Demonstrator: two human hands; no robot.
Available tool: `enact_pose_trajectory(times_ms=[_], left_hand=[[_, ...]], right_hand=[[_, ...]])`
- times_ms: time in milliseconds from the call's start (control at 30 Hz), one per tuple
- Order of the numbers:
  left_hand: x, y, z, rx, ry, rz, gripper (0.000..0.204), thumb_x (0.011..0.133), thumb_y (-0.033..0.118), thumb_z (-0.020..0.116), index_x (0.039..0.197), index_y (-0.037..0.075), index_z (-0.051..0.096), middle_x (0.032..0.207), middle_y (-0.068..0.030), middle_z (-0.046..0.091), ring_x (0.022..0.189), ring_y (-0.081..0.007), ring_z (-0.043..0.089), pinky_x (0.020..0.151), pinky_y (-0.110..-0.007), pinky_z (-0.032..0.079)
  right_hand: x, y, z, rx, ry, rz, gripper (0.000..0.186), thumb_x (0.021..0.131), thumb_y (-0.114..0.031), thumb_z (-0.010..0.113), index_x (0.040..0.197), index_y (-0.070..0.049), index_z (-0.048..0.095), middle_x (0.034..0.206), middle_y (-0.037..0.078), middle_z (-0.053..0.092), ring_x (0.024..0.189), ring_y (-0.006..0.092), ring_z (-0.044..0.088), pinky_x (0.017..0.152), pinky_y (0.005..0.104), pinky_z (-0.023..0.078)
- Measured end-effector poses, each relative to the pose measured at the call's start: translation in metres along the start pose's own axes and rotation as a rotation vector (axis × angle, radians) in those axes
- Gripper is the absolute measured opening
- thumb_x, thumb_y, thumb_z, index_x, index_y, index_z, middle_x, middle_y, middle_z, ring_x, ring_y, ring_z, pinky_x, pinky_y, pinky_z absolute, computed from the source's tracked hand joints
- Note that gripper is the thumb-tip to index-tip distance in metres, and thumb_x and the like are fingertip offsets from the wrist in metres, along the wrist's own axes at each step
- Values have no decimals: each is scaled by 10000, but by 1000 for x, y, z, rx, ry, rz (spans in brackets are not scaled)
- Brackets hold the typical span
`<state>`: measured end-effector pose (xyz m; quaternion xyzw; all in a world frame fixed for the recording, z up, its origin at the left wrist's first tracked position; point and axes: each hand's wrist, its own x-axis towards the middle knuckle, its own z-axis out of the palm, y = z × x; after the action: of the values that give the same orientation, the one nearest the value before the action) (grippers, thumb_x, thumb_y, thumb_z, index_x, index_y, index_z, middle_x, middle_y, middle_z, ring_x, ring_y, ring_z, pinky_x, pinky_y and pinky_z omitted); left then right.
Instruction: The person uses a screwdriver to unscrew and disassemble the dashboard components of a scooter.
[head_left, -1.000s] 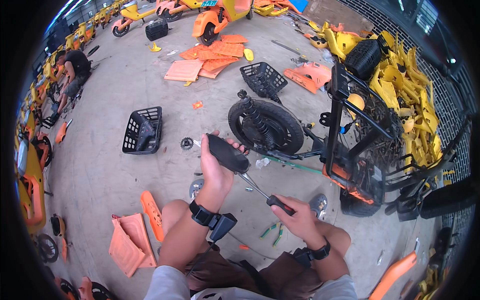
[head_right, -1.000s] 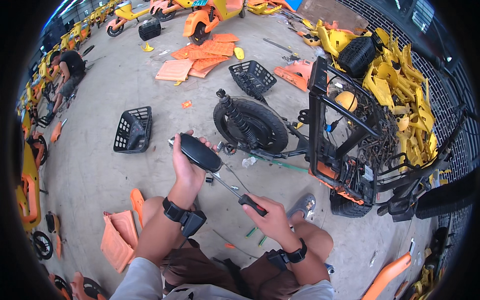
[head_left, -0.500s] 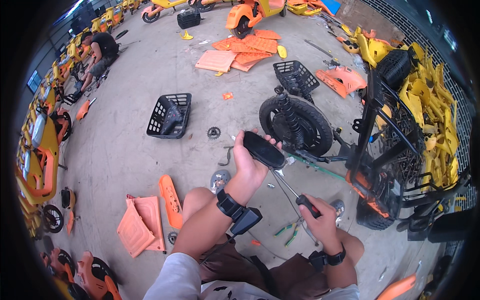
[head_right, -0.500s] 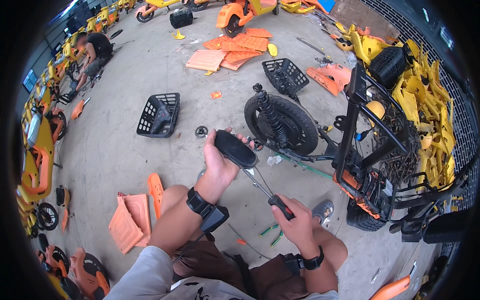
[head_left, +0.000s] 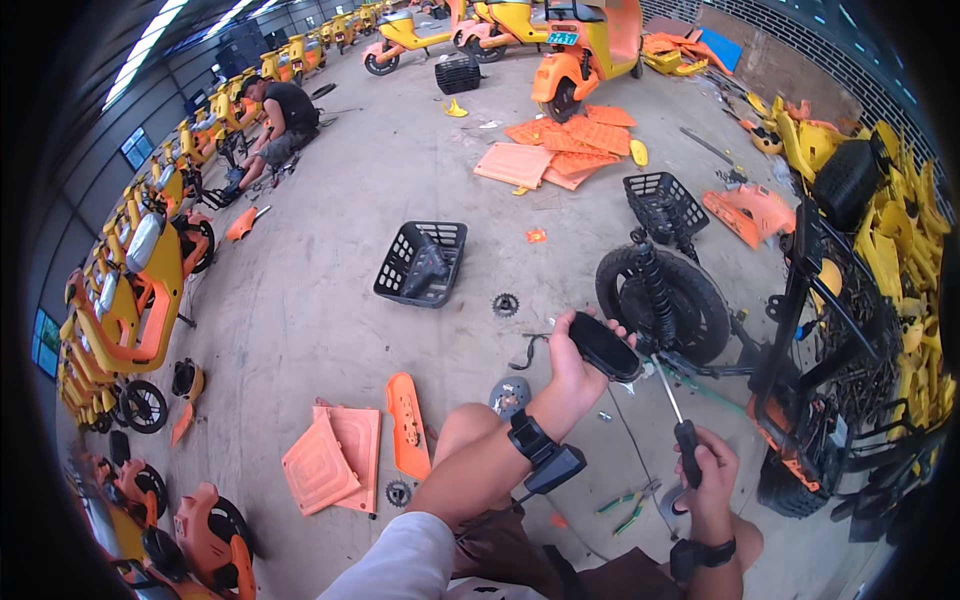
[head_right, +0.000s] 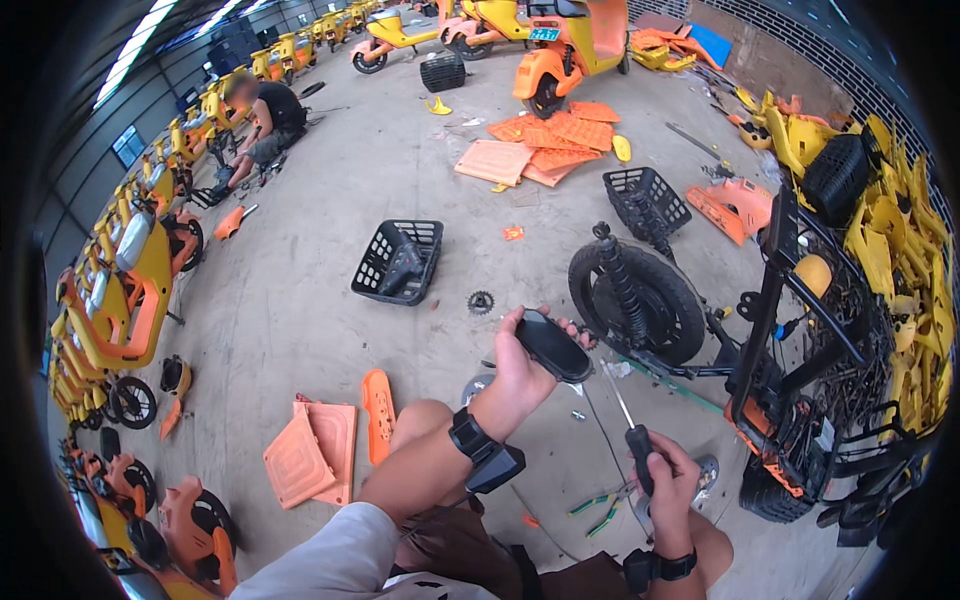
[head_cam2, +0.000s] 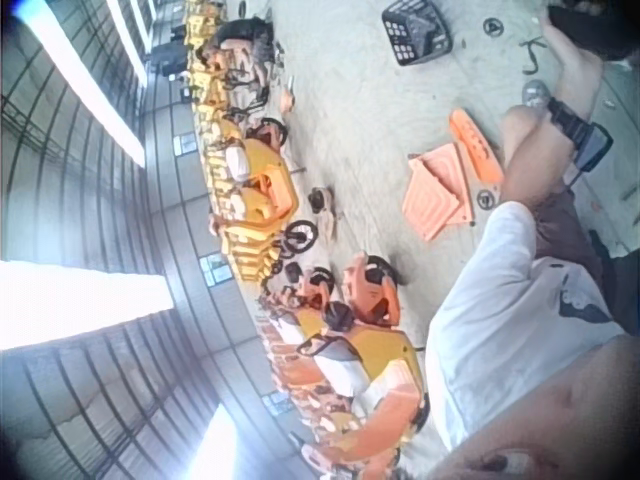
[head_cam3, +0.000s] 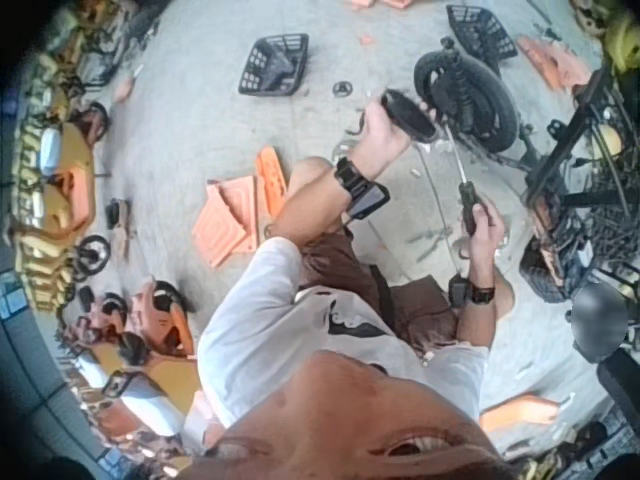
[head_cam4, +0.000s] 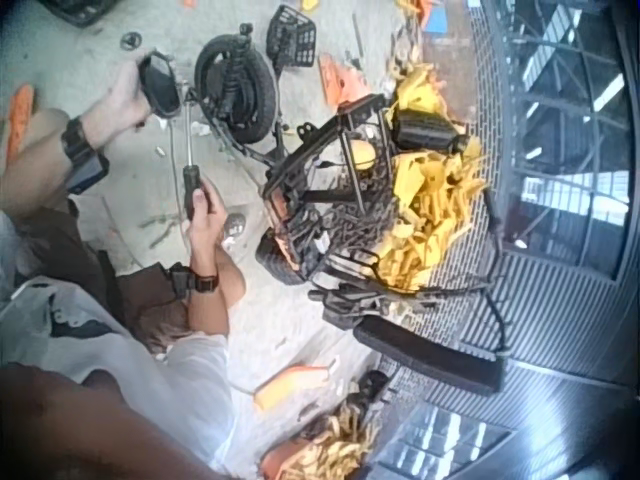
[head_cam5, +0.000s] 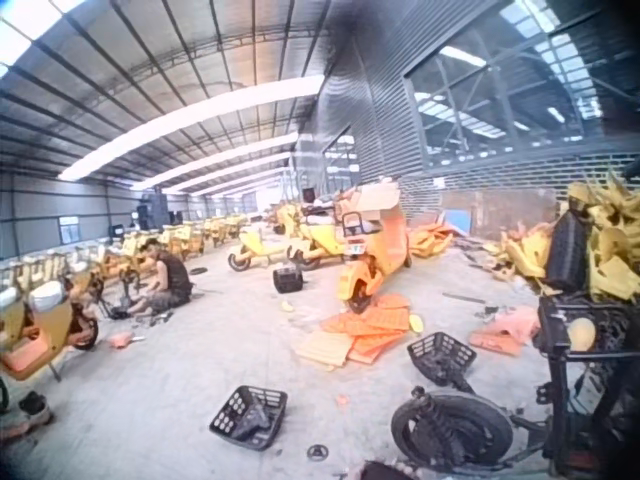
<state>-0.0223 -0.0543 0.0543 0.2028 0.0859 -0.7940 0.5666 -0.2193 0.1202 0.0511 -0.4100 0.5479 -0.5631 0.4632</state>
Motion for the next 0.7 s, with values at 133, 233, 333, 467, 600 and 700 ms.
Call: enact_pose_trajectory(times_ms=[133, 233, 333, 467, 600, 700], left_hand=[[1, -6, -1, 19, 18, -8, 283, 941, 340, 450, 1060, 86, 474, 890, -160, 566, 837, -301, 578, 862, -548, 498], [2, -12, 1, 39, 28, -18, 266, 925, 321, 467, 1059, 91, 477, 890, -156, 574, 837, -304, 590, 856, -538, 510], [1, -21, 2, 86, 31, -25, 253, 914, 306, 483, 1060, 99, 485, 881, -149, 583, 822, -298, 603, 831, -522, 527], [8, -35, -9, 126, 28, -59, 238, 896, 293, 520, 1048, 110, 503, 864, -135, 593, 802, -288, 612, 803, -503, 542], [15, -57, -8, 194, 85, -196, 276, 866, 297, 598, 999, 64, 534, 855, -116, 605, 790, -259, 621, 777, -433, 558], [18, -62, -8, 190, 30, -224, 290, 865, 303, 609, 961, 38, 544, 845, -114, 610, 775, -251, 629, 747, -415, 560]], right_hand=[[3, 6, -13, 185, 168, -45, 389, 897, -119, 504, 1227, 74, 574, 820, 125, 613, 660, 143, 584, 484, 233, 414], [13, 3, -13, 166, 239, -83, 371, 920, -85, 517, 1257, 67, 542, 912, 132, 618, 701, 148, 587, 548, 240, 443], [20, -4, -6, 104, 381, -205, 356, 934, -54, 553, 1271, 52, 510, 1024, 136, 613, 763, 154, 597, 653, 247, 483], [25, -10, -11, 66, 451, -280, 354, 927, -47, 596, 1257, 36, 497, 1115, 139, 604, 829, 158, 608, 768, 272, 502], [18, -61, -23, 56, 512, -444, 392, 934, -131, 600, 1273, 28, 482, 1143, 147, 593, 886, 158, 606, 782, 284, 504], [12, -113, -30, -60, 460, -633, 489, 944, -277, 588, 1300, 35, 465, 1167, 156, 579, 941, 174, 599, 797, 277, 495]])
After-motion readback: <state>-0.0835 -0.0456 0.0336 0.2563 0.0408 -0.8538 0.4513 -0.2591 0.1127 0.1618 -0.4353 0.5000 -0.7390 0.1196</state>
